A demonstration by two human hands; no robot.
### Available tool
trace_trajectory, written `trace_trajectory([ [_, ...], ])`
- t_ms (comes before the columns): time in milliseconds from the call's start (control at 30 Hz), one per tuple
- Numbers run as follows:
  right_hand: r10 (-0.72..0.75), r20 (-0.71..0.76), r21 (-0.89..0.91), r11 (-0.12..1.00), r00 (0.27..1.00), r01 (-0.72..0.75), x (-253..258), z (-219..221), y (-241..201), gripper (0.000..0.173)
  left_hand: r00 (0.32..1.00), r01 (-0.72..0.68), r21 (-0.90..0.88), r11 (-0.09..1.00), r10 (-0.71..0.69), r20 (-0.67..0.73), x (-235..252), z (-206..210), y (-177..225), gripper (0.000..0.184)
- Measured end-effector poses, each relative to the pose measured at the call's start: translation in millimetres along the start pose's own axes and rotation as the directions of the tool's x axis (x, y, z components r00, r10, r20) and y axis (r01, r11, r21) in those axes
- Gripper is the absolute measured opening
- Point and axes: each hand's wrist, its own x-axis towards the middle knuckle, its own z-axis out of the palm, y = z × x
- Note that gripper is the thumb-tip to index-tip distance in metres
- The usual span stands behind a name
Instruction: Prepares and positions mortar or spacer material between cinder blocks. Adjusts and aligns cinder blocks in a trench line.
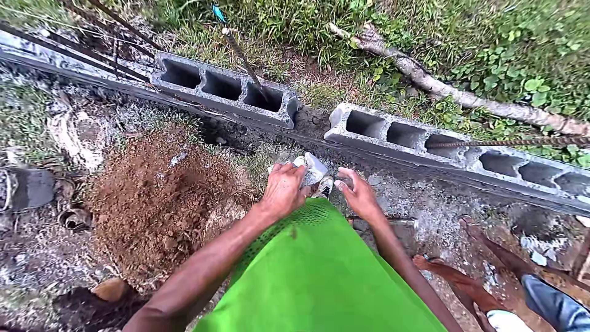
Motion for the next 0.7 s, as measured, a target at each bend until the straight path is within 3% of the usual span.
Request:
trace_trajectory([
  [67,-0.032,-0.009,-0.004,0.999,0.999,0.032,-4,2,-2,0.049,0.999,-0.005,0.010,1.000,0.004,0.053,-3,0,0,0.036],
  [167,-0.091,-0.037,0.041,0.995,0.995,0.093,-8,3,-5,0.044,0.969,-0.227,0.078,0.971,0.218,0.112,-10,5,-11,0.027],
  [367,-0.111,0.005,0.008,0.994,0.994,0.111,6,1,-2,0.041,0.815,-0.550,0.119,0.827,0.501,0.291,-7,3,-20,0.021],
  [533,-0.125,0.126,-0.131,0.981,0.984,0.142,17,11,2,0.047,0.707,-0.654,0.068,0.753,0.576,0.411,-10,13,-13,0.024],
  [700,-0.139,0.125,-0.169,0.973,0.982,0.159,9,24,-1,0.053,0.673,-0.669,0.026,0.742,0.591,0.443,-16,22,-13,0.026],
])
